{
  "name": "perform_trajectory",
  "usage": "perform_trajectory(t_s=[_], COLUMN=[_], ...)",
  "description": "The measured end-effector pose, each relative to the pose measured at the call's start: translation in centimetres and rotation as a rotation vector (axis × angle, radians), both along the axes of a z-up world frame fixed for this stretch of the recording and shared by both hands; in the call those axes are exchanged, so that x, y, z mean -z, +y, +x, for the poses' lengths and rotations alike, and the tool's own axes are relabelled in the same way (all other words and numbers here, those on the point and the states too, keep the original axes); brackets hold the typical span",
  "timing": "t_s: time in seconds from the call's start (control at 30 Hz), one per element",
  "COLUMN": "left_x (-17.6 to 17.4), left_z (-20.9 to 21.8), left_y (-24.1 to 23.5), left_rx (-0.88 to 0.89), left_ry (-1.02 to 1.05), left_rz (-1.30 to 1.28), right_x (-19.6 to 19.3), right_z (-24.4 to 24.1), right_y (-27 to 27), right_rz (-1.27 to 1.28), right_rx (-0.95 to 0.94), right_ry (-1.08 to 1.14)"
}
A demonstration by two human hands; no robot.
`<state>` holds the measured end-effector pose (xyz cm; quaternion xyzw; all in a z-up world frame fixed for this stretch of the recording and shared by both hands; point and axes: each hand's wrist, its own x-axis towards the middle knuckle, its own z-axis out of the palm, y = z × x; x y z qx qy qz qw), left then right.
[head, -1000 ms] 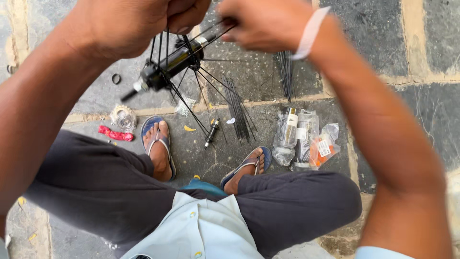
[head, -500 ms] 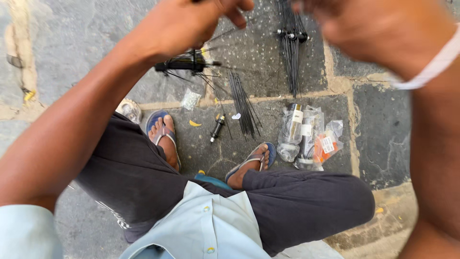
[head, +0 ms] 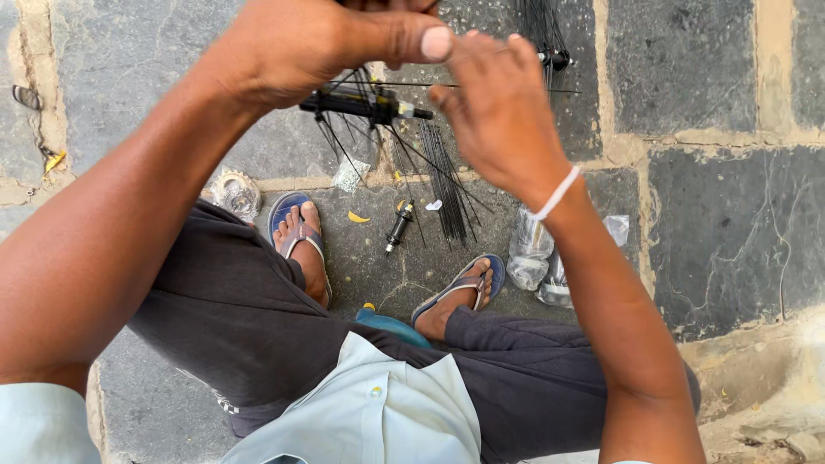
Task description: The person sits on a paved surface and installs bicycle spokes into a wheel hub. They pick up bundles of spokes, separate them, and insert the threaded ends into the hub flanges. The person uses their hands to align and secure the spokes, occasionally adjusting the hub position.
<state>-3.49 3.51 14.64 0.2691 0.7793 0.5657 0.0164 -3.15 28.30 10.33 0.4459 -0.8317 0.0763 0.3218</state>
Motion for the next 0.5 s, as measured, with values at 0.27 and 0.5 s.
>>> perform_trajectory(t_s=[0.27, 0.5], left_x=[0.1, 1.0], left_z=[-0.6, -1.3], left_y=[0.8, 0.9], left_rx=[0.031, -0.048], left_ry=[-0.005, -0.036], left_rz=[0.012, -0.093], right_x=[-8.1, -7.9], right_z=[0.2, 1.1], right_y=[2.6, 4.7], right_rz=[0.344, 0.024], right_rx=[-0.035, 0.149], right_ry=[-0.263, -0.031])
